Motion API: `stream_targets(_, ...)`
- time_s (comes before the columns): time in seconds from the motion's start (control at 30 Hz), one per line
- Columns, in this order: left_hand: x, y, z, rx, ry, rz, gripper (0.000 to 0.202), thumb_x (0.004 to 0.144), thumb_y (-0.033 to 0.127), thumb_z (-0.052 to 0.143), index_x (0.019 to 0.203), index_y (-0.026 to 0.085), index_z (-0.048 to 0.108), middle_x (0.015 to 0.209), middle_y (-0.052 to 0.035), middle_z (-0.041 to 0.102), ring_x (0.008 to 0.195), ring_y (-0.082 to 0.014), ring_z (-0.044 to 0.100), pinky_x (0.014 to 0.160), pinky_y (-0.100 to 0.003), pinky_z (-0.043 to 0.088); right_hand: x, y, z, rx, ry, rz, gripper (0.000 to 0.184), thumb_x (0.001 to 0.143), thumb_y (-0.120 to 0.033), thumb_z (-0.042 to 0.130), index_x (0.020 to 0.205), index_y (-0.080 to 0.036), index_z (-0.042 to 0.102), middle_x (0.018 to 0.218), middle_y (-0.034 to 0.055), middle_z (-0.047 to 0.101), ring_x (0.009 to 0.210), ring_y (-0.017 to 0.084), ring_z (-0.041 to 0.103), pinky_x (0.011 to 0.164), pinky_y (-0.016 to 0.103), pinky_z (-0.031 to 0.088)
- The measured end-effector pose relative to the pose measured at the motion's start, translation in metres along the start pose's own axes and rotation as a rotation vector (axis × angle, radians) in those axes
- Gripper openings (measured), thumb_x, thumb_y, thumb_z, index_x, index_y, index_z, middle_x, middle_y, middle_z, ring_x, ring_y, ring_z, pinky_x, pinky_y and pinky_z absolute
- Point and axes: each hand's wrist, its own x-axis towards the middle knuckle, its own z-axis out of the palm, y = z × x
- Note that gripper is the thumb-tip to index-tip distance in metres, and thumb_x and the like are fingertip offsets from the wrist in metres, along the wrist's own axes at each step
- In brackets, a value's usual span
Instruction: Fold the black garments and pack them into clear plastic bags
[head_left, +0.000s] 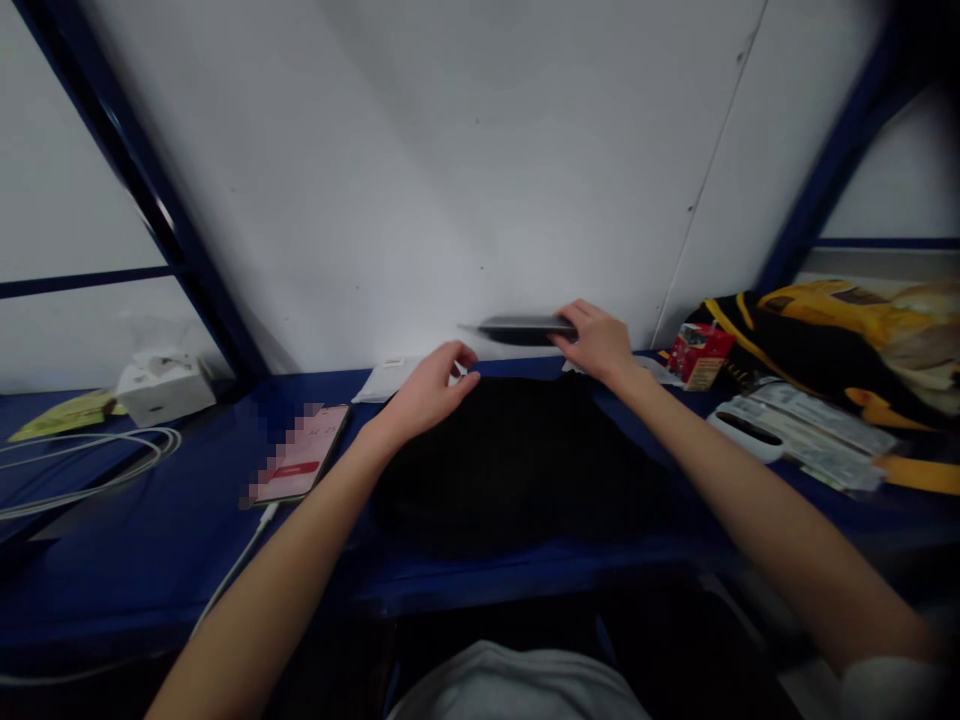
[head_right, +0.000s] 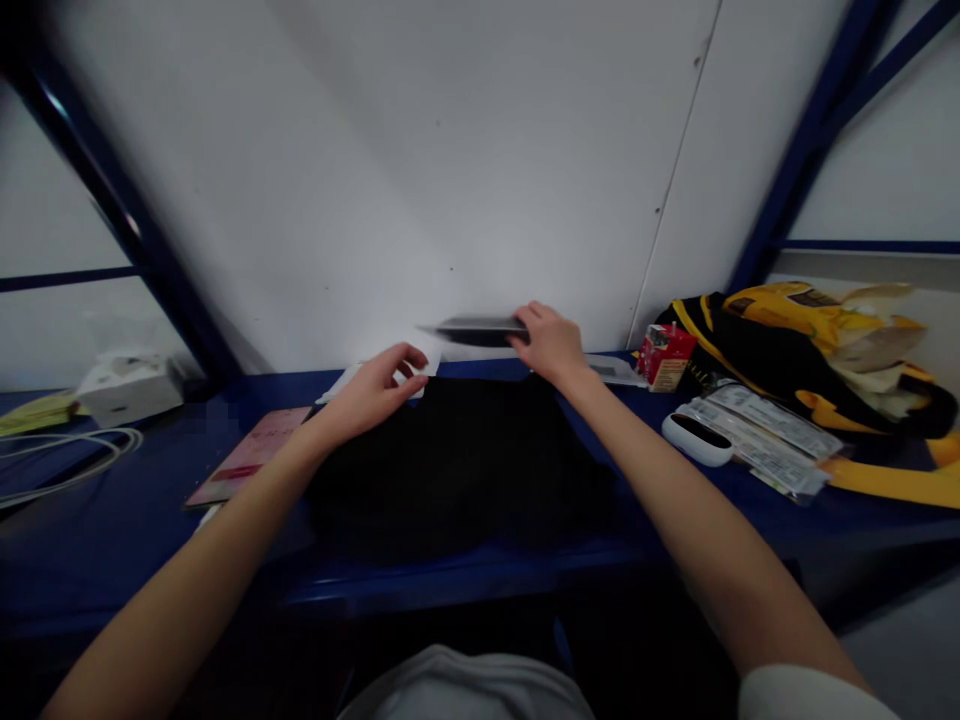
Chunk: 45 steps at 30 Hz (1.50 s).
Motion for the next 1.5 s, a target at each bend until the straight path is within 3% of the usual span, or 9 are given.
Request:
stream_targets(0.1,0.002,-0.005,0.001,0.217,0.26,0.069,0.032,0.079,0.028,0.05,0.109,0.02,0.043,0.111,-0.0085,0.046,0.1,-0.0211,0.045,0.083,-0.036,0.04,-0.006,-0.028,-0.002,0.09,-0.073,-0.184,0.021,0.077,-0.031,0.051,0.096,-0.022,0.054,0.098,0.0042,0.059,0.09,0.021,0.053,0.063,0.029,0.037)
stream_targets(0.3,0.002,-0.024,0.004,0.373,0.02,0.102,0.013,0.082,0.029,0.047,0.089,0.019,0.05,0.093,-0.0046,0.053,0.089,-0.0194,0.048,0.076,-0.033,0.04,-0.013,-0.045,0.004,0.221,-0.22,-0.318,0.02,0.078,-0.03,0.053,0.096,-0.022,0.053,0.098,0.0052,0.059,0.087,0.02,0.054,0.064,0.03,0.039)
stream_targets(0.43,0.002,-0.023,0.006,0.334,-0.088,0.116,0.02,0.081,0.035,0.048,0.092,0.02,0.05,0.095,-0.0045,0.053,0.08,-0.0166,0.05,0.069,-0.029,0.04,-0.013,-0.045,0.002,0.333,-0.23,-0.303,0.02,0.079,-0.03,0.052,0.098,-0.023,0.053,0.099,0.0049,0.058,0.087,0.02,0.054,0.066,0.03,0.04)
stream_targets(0.57,0.002,-0.018,0.005,0.423,-0.016,0.106,0.013,0.085,0.029,0.041,0.086,0.02,0.05,0.089,-0.0037,0.054,0.079,-0.0155,0.05,0.061,-0.025,0.037,-0.01,-0.045,-0.003,0.465,-0.188,-0.235,0.019,0.078,-0.027,0.052,0.097,-0.023,0.052,0.1,0.0041,0.057,0.08,0.017,0.055,0.067,0.03,0.041)
stream_targets(0.8,0.003,-0.022,0.009,0.483,0.121,0.076,0.011,0.085,0.026,0.041,0.09,0.019,0.048,0.091,-0.0045,0.053,0.085,-0.017,0.049,0.057,-0.024,0.036,-0.006,-0.04,-0.001,0.615,-0.125,-0.044,0.005,0.076,-0.024,0.054,0.076,-0.019,0.052,0.073,0.001,0.056,0.06,0.012,0.049,0.059,0.027,0.039)
stream_targets(0.93,0.004,-0.023,0.016,0.486,0.186,0.105,0.022,0.082,0.026,0.048,0.102,0.018,0.045,0.1,-0.0072,0.05,0.093,-0.0202,0.046,0.064,-0.027,0.038,-0.006,-0.05,-0.005,0.719,-0.128,-0.073,0.004,0.075,-0.022,0.054,0.078,-0.02,0.053,0.076,0.0008,0.056,0.065,0.012,0.05,0.062,0.027,0.04)
stream_targets(1.07,0.006,-0.024,0.016,0.497,0.167,0.094,0.009,0.084,0.023,0.043,0.089,0.019,0.049,0.088,-0.0048,0.053,0.086,-0.0187,0.047,0.061,-0.026,0.037,-0.007,-0.06,-0.01,0.799,-0.158,-0.069,0.003,0.074,-0.021,0.054,0.077,-0.02,0.054,0.075,0.0006,0.056,0.064,0.011,0.05,0.061,0.027,0.041)
stream_targets(1.27,0.006,-0.025,0.014,0.495,0.183,0.103,0.011,0.085,0.022,0.04,0.082,0.02,0.05,0.082,-0.0033,0.054,0.083,-0.0168,0.047,0.056,-0.024,0.033,-0.007,-0.056,-0.01,0.79,-0.108,-0.013,0.008,0.072,-0.026,0.057,0.07,-0.019,0.053,0.07,0.0003,0.057,0.062,0.012,0.051,0.061,0.028,0.041)
stream_targets(1.5,0.005,-0.013,0.015,0.341,0.286,0.193,0.012,0.084,0.029,0.045,0.083,0.018,0.051,0.084,-0.0035,0.055,0.083,-0.0161,0.046,0.07,-0.028,0.038,-0.008,-0.061,-0.018,0.839,-0.212,-0.135,0.007,0.075,-0.025,0.054,0.072,-0.02,0.058,0.07,-0.0007,0.057,0.062,0.011,0.05,0.059,0.026,0.039)
